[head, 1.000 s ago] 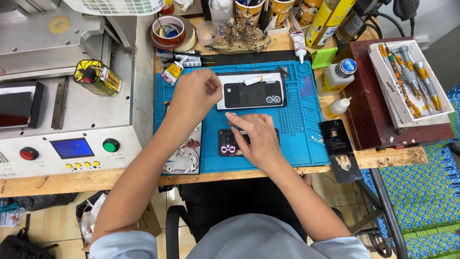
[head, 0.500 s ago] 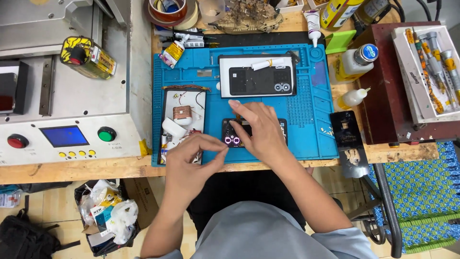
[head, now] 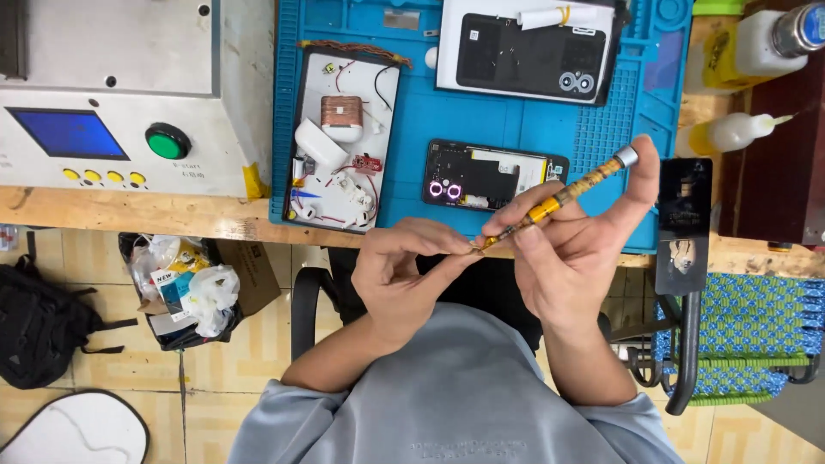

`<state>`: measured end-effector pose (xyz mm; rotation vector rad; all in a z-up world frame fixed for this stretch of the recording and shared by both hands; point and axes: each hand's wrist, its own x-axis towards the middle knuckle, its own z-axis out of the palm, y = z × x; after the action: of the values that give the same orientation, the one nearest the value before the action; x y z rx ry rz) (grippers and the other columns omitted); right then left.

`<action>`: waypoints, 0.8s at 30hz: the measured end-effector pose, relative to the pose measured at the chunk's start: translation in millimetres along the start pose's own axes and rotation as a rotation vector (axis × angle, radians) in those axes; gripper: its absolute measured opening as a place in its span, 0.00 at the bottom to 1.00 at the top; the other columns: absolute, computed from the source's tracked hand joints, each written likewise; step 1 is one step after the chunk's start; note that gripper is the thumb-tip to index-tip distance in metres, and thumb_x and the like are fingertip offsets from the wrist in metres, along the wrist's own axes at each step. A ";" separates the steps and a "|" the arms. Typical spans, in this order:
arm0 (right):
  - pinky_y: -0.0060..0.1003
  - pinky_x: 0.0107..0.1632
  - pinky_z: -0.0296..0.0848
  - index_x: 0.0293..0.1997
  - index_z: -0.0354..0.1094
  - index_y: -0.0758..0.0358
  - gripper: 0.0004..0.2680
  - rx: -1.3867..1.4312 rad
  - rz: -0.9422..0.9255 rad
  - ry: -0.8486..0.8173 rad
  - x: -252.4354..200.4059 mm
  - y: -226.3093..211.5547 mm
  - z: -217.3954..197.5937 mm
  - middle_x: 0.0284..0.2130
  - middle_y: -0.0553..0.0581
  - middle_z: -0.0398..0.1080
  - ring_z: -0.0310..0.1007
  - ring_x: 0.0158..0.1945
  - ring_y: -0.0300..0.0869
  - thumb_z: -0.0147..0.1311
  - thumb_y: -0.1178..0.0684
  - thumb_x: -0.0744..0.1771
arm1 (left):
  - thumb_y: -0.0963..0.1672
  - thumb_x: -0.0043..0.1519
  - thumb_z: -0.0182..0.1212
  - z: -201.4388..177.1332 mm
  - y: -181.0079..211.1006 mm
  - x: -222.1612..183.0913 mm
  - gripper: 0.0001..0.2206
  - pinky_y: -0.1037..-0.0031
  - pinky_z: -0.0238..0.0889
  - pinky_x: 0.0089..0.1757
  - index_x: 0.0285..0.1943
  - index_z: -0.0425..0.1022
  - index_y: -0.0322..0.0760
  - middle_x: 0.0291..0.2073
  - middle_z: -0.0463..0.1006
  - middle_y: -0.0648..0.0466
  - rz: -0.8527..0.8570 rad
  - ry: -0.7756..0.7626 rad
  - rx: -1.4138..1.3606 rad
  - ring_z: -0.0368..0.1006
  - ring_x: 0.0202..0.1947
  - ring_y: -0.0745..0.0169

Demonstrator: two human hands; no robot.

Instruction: Disassembling a mobile phone by removing screws and internal components at a repair bench.

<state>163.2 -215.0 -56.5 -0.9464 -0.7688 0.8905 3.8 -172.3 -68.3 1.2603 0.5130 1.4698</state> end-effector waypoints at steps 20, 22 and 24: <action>0.66 0.50 0.88 0.84 0.36 0.24 0.37 -0.194 -0.187 -0.100 -1.1 -4.6 3.1 0.31 0.81 0.68 0.77 0.38 0.67 0.51 0.71 0.73 | 0.32 0.62 0.73 -1.4 -2.7 10.0 0.17 0.67 0.85 0.50 0.51 0.69 0.35 0.40 0.83 0.42 -0.012 -0.039 0.092 0.85 0.44 0.52; 0.67 0.45 0.87 0.83 0.37 0.21 0.38 -0.297 -0.261 -0.166 0.8 -9.6 10.0 0.28 0.84 0.67 0.78 0.34 0.71 0.48 0.72 0.73 | 0.32 0.63 0.72 -2.0 -3.5 9.3 0.16 0.66 0.85 0.50 0.51 0.70 0.35 0.40 0.83 0.42 -0.001 -0.030 0.123 0.85 0.44 0.52; 0.68 0.48 0.89 0.83 0.37 0.23 0.39 -0.317 -0.281 -0.155 -1.0 -10.9 13.3 0.31 0.84 0.69 0.78 0.38 0.71 0.48 0.77 0.72 | 0.32 0.63 0.73 -2.5 -4.1 9.1 0.16 0.67 0.85 0.51 0.51 0.71 0.35 0.40 0.83 0.43 0.021 -0.025 0.149 0.85 0.45 0.52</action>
<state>154.5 -214.7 -41.6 -1.0213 -1.1695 0.6093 4.7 -162.1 -68.7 1.4022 0.6036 1.4526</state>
